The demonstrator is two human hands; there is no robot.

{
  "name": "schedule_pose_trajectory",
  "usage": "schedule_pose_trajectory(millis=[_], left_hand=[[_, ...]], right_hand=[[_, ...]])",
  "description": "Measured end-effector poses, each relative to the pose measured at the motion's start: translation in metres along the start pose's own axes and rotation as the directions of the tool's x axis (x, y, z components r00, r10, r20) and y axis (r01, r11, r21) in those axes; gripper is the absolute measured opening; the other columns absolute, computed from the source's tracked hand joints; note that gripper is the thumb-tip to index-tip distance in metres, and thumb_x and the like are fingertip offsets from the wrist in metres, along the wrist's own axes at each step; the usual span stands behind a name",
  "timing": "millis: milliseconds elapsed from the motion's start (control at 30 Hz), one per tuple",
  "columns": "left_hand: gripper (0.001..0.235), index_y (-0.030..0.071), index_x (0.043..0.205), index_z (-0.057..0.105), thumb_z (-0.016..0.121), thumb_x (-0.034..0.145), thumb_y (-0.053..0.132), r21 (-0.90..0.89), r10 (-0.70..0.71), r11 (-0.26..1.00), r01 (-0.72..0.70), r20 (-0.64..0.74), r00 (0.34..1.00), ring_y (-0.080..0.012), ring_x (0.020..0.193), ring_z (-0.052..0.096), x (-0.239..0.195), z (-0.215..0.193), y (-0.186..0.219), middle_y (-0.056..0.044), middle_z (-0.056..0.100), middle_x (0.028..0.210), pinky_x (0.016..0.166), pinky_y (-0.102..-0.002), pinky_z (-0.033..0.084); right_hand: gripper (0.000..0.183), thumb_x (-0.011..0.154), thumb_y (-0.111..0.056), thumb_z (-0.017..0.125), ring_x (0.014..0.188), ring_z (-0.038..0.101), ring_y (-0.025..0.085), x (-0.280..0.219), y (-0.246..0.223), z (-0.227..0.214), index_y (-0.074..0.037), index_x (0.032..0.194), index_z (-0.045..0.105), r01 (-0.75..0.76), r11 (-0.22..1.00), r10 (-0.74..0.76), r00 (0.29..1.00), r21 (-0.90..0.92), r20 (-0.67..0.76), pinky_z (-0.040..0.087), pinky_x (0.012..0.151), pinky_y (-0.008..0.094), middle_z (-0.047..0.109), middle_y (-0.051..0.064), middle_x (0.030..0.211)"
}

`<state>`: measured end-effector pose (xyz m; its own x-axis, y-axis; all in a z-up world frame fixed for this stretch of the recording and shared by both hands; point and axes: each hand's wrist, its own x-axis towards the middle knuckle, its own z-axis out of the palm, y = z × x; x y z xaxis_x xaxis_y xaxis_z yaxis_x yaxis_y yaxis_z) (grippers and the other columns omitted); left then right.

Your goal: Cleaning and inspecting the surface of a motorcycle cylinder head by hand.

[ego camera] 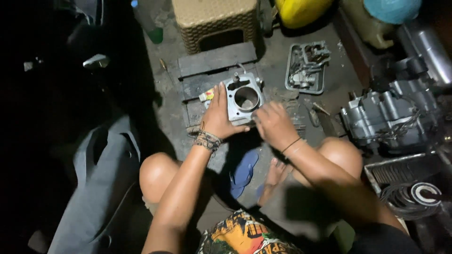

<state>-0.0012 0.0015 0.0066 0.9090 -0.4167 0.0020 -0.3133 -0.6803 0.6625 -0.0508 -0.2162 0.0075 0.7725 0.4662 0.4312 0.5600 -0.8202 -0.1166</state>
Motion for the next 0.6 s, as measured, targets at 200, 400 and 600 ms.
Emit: schedule_pose_trajectory(millis=[200,400,600], left_hand=[[0.149,-0.002,0.161,0.000,0.095,0.060,0.052,0.000,-0.016,1.000,0.016,-0.016,1.000,-0.0555,0.143,0.032,-0.002,0.001,0.005,-0.041,0.019,0.158,0.113,-0.059,0.038],[0.154,-0.001,0.161,0.000,0.094,0.054,0.058,0.018,-0.038,0.999,0.038,0.020,0.999,-0.0536,0.143,0.033,-0.001,-0.004,0.006,-0.040,0.019,0.158,0.113,-0.057,0.040],[0.151,-0.002,0.160,0.002,0.094,0.054,0.053,0.036,-0.046,0.998,0.046,0.008,0.999,-0.0535,0.144,0.033,-0.001,-0.005,0.009,-0.040,0.021,0.157,0.113,-0.057,0.039]], right_hand=[[0.014,0.083,-0.003,0.070,0.074,0.055,0.027,0.016,-0.027,-0.005,-0.009,0.082,0.057,0.068,0.997,-0.070,0.996,-0.037,-0.054,0.043,0.067,0.038,0.046,0.003,0.074],[0.016,0.083,-0.008,0.074,0.079,0.061,0.029,0.007,-0.014,-0.029,-0.008,0.080,0.058,-0.038,0.999,0.038,0.999,-0.003,0.009,0.046,0.071,0.039,0.053,0.006,0.074],[0.019,0.076,-0.013,0.077,0.078,0.059,0.030,0.015,-0.027,-0.009,-0.009,0.081,0.059,0.086,0.996,-0.087,0.996,-0.031,-0.024,0.046,0.069,0.042,0.052,0.008,0.074]])
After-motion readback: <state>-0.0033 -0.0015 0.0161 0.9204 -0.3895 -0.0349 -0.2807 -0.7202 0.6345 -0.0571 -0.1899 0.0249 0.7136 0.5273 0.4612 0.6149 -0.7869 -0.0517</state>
